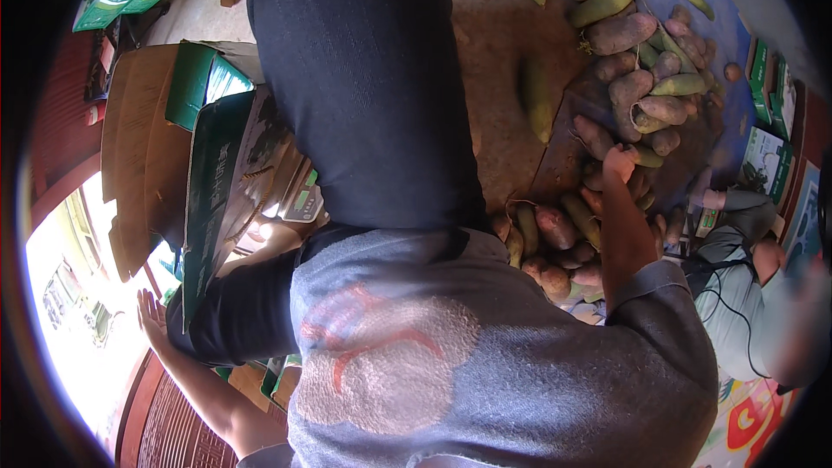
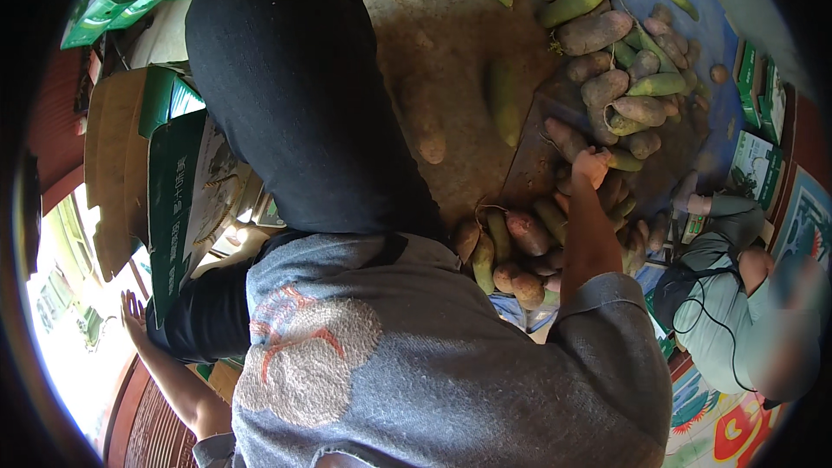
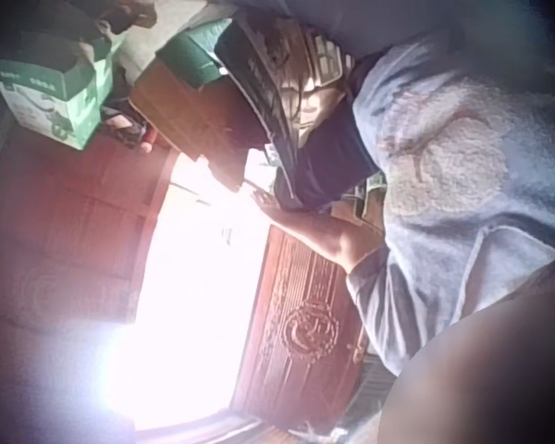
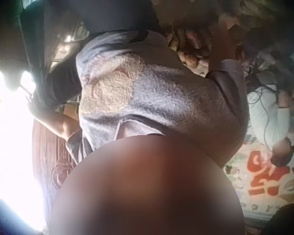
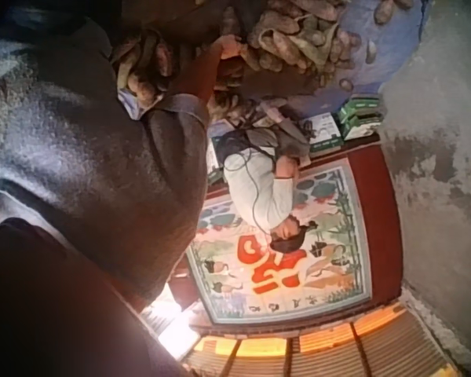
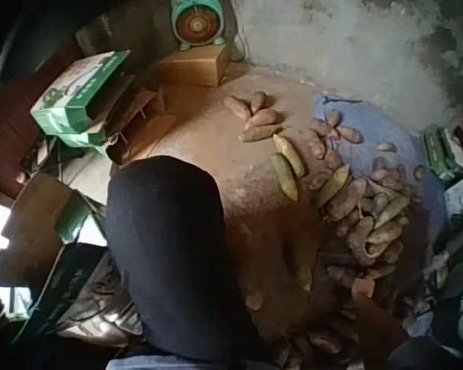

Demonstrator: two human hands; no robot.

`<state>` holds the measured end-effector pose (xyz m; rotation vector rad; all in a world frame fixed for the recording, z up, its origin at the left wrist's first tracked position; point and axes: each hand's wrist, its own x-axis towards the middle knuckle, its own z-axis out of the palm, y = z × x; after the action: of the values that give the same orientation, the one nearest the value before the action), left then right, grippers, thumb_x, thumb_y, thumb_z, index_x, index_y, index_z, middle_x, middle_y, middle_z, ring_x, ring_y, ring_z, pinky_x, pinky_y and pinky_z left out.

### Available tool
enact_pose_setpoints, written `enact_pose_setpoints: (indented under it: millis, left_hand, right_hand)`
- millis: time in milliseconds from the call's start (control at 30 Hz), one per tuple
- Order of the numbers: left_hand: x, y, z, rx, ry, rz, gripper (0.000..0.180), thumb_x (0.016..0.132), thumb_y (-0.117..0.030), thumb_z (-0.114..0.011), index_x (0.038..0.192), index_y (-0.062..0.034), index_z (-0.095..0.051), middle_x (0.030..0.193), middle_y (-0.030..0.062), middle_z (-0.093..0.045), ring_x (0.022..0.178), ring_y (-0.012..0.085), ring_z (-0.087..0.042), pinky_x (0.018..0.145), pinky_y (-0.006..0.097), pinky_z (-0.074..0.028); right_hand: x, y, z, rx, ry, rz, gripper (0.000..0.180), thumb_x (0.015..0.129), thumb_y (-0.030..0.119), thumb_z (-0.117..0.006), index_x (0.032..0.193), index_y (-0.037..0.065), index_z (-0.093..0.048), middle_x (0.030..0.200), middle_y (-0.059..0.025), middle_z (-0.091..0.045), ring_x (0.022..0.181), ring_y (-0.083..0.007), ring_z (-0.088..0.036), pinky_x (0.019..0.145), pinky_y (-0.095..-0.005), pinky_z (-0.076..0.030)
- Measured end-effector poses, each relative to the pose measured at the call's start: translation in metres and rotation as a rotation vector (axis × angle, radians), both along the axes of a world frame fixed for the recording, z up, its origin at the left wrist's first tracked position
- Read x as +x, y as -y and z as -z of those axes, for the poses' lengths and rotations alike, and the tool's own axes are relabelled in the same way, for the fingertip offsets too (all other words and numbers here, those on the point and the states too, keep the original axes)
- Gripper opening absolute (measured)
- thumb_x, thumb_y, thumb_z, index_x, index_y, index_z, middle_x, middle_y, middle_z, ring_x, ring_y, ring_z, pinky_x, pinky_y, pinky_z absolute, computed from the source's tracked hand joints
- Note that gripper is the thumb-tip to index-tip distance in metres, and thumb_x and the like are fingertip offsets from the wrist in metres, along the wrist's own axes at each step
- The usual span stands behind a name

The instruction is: Picking up yams from a pile on the floor, packing them into cardboard boxes, and weighing the full boxes on a digital scale.

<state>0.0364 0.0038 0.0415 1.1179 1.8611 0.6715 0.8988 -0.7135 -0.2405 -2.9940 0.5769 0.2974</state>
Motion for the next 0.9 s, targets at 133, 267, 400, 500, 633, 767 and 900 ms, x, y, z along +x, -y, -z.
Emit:
enact_pose_setpoints:
  millis: [133, 267, 400, 500, 633, 767, 900]
  left_hand:
    - [-0.006, -0.020, 0.008, -0.017, 0.037, 0.071, 0.050, 0.102, -0.036, -0.054, 0.144, -0.0099, -0.049, 0.146, 0.0077, -0.051, 0.135, 0.0204, -0.048, 0.104, 0.032, -0.045]
    - [-0.016, -0.002, -0.007, -0.007, -0.019, 0.043, 0.051, 0.102, -0.037, -0.054, 0.145, -0.0103, -0.049, 0.146, 0.0070, -0.052, 0.134, 0.0198, -0.049, 0.104, 0.031, -0.044]
    - [-0.016, -0.012, 0.012, -0.001, 0.052, 0.038, 0.050, 0.102, -0.037, -0.054, 0.144, -0.0116, -0.050, 0.145, 0.0055, -0.052, 0.132, 0.0189, -0.050, 0.103, 0.030, -0.044]
    - [-0.015, -0.006, -0.004, 0.017, 0.016, 0.042, 0.049, 0.102, -0.037, -0.054, 0.144, -0.0121, -0.051, 0.145, 0.0046, -0.053, 0.131, 0.0185, -0.051, 0.102, 0.030, -0.044]
    - [-0.003, -0.009, 0.003, -0.009, -0.005, 0.048, 0.048, 0.102, -0.036, -0.055, 0.143, -0.0111, -0.052, 0.145, 0.0052, -0.053, 0.131, 0.0186, -0.050, 0.102, 0.030, -0.045]
    - [-0.009, -0.002, -0.001, 0.028, 0.035, 0.051, 0.048, 0.101, -0.035, -0.056, 0.142, -0.0092, -0.052, 0.145, 0.0092, -0.052, 0.132, 0.0217, -0.050, 0.107, 0.034, -0.043]
    - [-0.002, -0.008, 0.000, 0.008, 0.030, 0.054, 0.049, 0.101, -0.035, -0.056, 0.143, -0.0092, -0.051, 0.145, 0.0096, -0.052, 0.133, 0.0224, -0.049, 0.107, 0.034, -0.042]
  right_hand:
    - [-0.027, 0.000, 0.030, -0.149, 0.013, -0.231, 0.062, 0.093, 0.038, -0.055, 0.143, 0.004, -0.040, 0.138, -0.0227, -0.053, 0.134, -0.0380, -0.045, 0.108, -0.0434, -0.039]
    - [0.002, -0.008, 0.023, 0.068, -0.195, -0.029, 0.068, 0.093, 0.044, -0.055, 0.148, 0.007, -0.037, 0.148, -0.0196, -0.045, 0.139, -0.0357, -0.039, 0.114, -0.0430, -0.033]
    - [0.020, 0.040, 0.051, -0.060, -0.150, -0.102, 0.078, 0.093, 0.046, -0.056, 0.154, 0.009, -0.027, 0.154, -0.0178, -0.037, 0.141, -0.0358, -0.036, 0.116, -0.0445, -0.029]
    - [0.003, 0.008, 0.052, -0.058, -0.301, -0.113, 0.080, 0.093, 0.043, -0.057, 0.155, 0.007, -0.024, 0.155, -0.0192, -0.035, 0.142, -0.0361, -0.034, 0.117, -0.0445, -0.029]
    - [-0.003, 0.017, 0.054, 0.078, -0.274, -0.007, 0.078, 0.092, 0.035, -0.056, 0.156, 0.006, -0.021, 0.157, -0.0203, -0.032, 0.144, -0.0361, -0.031, 0.117, -0.0437, -0.029]
    - [-0.036, 0.003, 0.050, 0.194, -0.293, -0.046, 0.076, 0.089, 0.021, -0.051, 0.156, 0.005, -0.019, 0.157, -0.0206, -0.031, 0.142, -0.0374, -0.034, 0.115, -0.0431, -0.032]
    - [-0.014, 0.023, 0.045, 0.132, -0.284, -0.054, 0.080, 0.087, 0.021, -0.055, 0.156, 0.004, -0.019, 0.158, -0.0204, -0.028, 0.145, -0.0365, -0.030, 0.117, -0.0410, -0.029]
